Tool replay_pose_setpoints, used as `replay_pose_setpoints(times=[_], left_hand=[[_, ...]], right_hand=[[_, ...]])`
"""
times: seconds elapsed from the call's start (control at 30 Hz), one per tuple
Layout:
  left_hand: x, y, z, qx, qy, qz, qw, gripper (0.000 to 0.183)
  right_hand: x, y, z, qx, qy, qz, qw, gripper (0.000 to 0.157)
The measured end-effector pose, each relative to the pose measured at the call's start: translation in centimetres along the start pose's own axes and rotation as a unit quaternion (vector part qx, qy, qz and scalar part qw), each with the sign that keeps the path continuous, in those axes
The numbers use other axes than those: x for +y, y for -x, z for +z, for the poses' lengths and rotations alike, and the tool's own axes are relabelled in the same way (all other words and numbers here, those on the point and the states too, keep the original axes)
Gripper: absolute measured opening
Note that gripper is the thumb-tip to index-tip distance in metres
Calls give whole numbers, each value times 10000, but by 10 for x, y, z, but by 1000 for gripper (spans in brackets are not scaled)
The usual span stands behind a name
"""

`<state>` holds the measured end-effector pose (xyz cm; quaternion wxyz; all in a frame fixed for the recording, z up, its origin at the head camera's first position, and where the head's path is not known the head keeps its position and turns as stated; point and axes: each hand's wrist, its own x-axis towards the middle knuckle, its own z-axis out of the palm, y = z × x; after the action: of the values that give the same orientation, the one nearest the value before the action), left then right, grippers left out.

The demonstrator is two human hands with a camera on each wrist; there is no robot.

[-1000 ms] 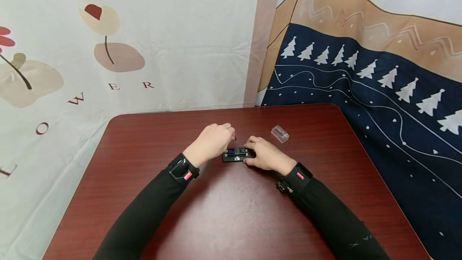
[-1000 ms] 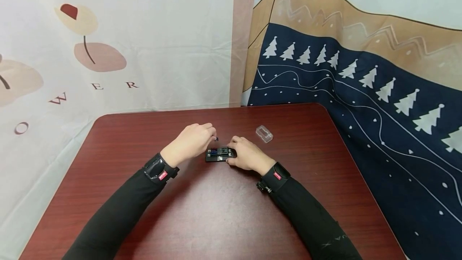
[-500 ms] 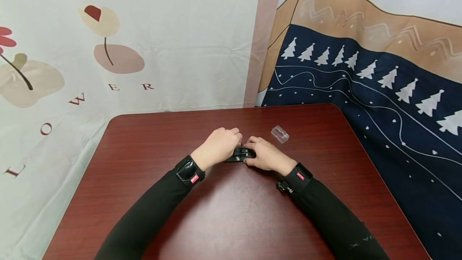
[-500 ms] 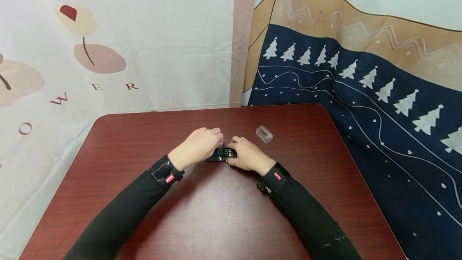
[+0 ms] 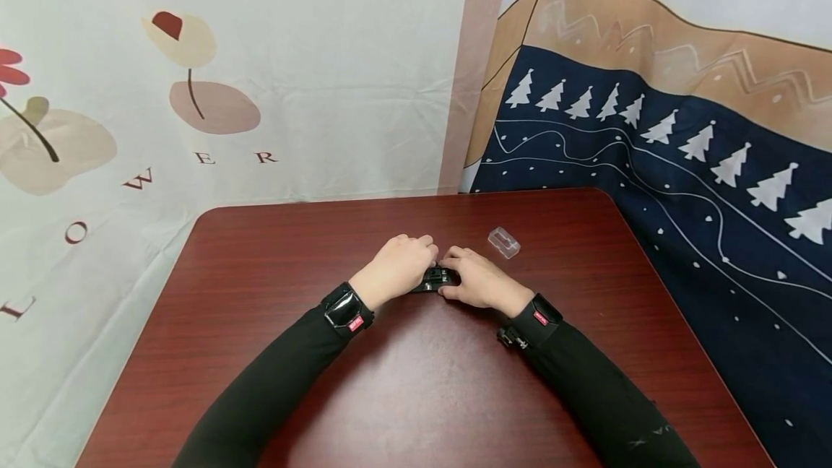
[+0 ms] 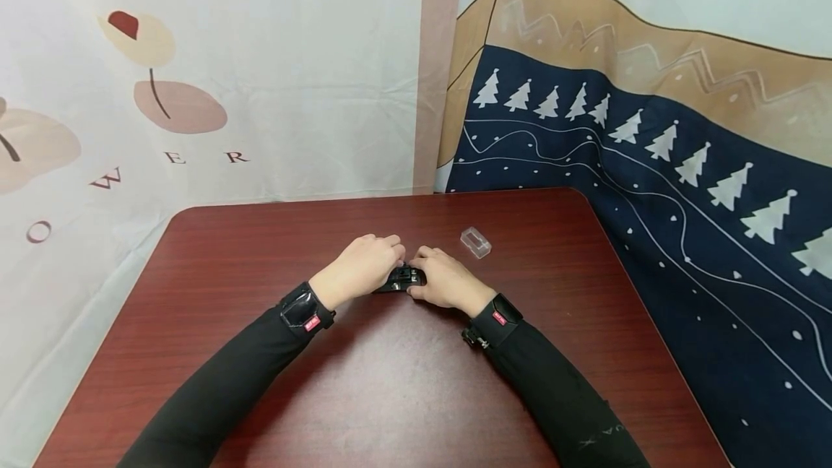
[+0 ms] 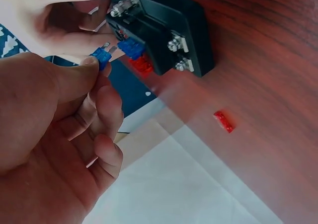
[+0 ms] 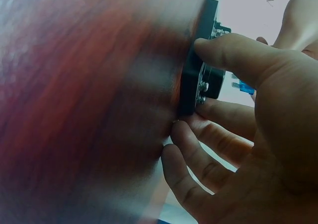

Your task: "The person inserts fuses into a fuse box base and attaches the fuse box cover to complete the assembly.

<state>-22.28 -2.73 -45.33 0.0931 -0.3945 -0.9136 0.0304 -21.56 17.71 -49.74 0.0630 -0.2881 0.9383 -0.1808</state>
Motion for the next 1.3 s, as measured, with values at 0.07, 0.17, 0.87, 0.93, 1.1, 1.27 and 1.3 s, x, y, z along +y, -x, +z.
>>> replay_pose_setpoints(times=[0.07,0.17,0.87,0.93,1.1,1.27,1.3], left_hand=[[0,0,1,-38,21,-25,10000,10],[0,-1,3,-84,12,-39,10000,10],[2,-5,10,-293,-96,-65,9995,16],[3,-6,11,-316,-102,-67,9994,17],[4,-7,10,-401,-140,-54,9991,18],[5,-7,8,-310,-160,75,9994,13],[5,-7,8,-288,-174,101,9994,12]], right_hand=[[0,0,0,-2,12,2,10000,54],[-1,0,-1,-10,25,-8,10000,55],[-1,1,0,-34,87,-11,10000,53],[-1,2,0,-28,72,-10,10000,52],[-2,2,-1,-63,66,7,10000,52],[-1,2,-1,-97,77,13,9999,54],[-1,3,-1,-108,75,21,9999,54]])
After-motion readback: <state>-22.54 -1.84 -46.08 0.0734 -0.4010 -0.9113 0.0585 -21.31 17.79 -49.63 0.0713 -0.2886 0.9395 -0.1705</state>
